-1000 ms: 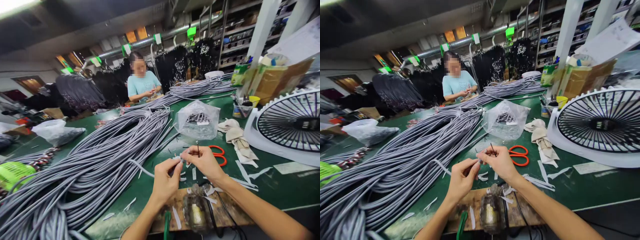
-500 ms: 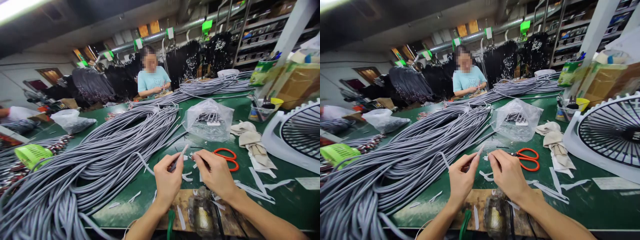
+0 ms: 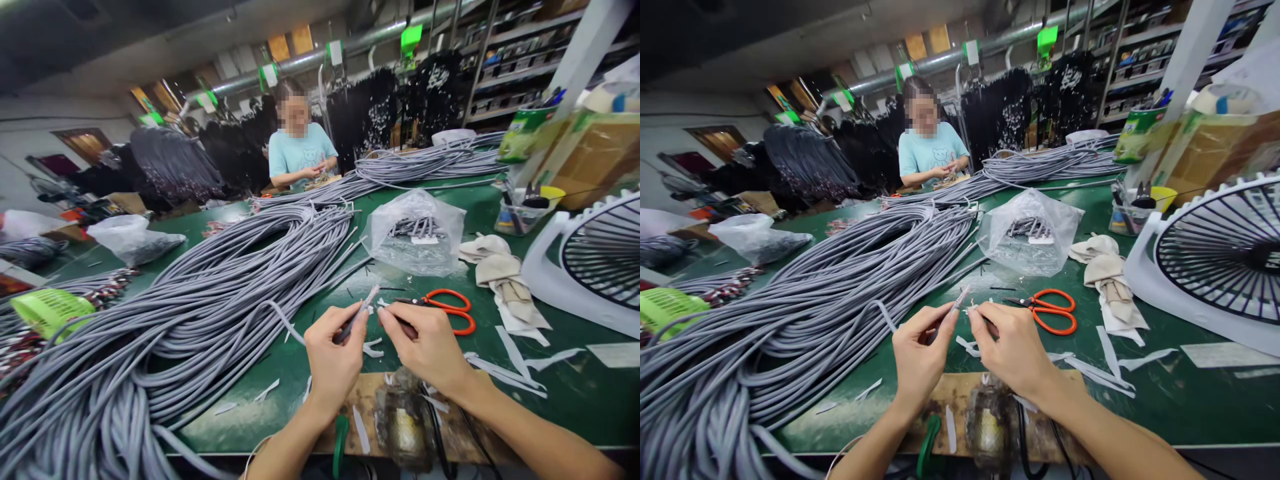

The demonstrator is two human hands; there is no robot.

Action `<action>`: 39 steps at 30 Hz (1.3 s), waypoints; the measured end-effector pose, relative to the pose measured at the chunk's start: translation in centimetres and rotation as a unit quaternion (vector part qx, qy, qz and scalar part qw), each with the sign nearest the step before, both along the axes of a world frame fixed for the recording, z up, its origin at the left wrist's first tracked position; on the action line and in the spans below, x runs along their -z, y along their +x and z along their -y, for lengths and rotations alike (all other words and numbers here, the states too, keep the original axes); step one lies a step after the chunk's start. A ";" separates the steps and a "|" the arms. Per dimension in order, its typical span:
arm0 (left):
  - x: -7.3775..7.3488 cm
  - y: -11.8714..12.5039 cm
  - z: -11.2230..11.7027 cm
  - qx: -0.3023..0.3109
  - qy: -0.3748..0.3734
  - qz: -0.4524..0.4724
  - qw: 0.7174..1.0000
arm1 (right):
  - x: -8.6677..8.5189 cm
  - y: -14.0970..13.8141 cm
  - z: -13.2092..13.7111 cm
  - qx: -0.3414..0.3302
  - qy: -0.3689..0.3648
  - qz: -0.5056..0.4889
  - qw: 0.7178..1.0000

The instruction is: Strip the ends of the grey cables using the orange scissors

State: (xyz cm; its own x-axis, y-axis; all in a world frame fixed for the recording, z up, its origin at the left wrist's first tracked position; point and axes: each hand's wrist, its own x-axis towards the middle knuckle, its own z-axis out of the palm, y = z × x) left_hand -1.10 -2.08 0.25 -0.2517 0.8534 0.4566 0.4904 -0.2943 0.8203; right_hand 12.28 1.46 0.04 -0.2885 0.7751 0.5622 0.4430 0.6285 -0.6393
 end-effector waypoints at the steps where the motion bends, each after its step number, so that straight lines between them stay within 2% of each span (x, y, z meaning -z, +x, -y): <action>1: 0.0 0.0 0.0 -0.001 0.001 0.002 1.000 | 0.0 0.0 0.0 0.000 0.000 0.001 1.000; 5: 0.0 0.0 0.0 0.006 0.015 -0.010 1.000 | -0.2 -0.1 0.0 -0.006 -0.014 0.000 1.000; 9: 0.1 0.2 0.2 0.019 0.061 -0.079 0.995 | -0.4 -0.1 0.0 -0.016 -0.052 -0.016 0.998; 11: 0.2 0.1 0.0 0.012 0.074 -0.112 0.991 | -0.4 -0.2 0.5 -0.010 -0.043 -0.017 0.999; 13: 0.5 0.0 -0.5 0.003 0.039 -0.130 0.991 | -0.4 -0.4 1.4 -0.029 0.048 -0.005 0.998; 15: 0.7 -0.3 -1.2 0.001 -0.027 -0.122 0.992 | -0.3 -0.6 2.2 -0.078 0.175 0.008 0.981; 17: 0.8 -0.5 -1.8 0.004 -0.071 -0.073 0.995 | -0.1 -0.6 2.4 -0.100 0.225 0.020 0.969; 20: 0.4 -0.6 -2.2 0.021 -0.072 0.026 0.997 | 0.1 -0.2 1.4 -0.011 0.145 0.046 0.988; 23: -0.2 -0.5 -1.9 0.040 -0.054 0.066 0.996 | 0.1 0.3 0.3 0.049 0.090 0.068 0.992; 31: -0.5 -0.5 -1.3 0.032 0.017 0.032 0.999 | 0.0 0.2 0.2 0.044 0.076 0.054 0.995; 39: -0.2 -0.7 -0.8 0.007 0.068 -0.061 0.996 | 0.2 0.2 0.0 0.033 0.066 0.061 0.995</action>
State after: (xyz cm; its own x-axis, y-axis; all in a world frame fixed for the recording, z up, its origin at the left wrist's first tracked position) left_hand -1.84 -1.26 0.43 -0.1755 0.7848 0.5944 0.5797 -0.4057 0.7067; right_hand 12.49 1.43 -0.16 -0.3116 0.7159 0.6248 0.5552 0.6708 -0.4918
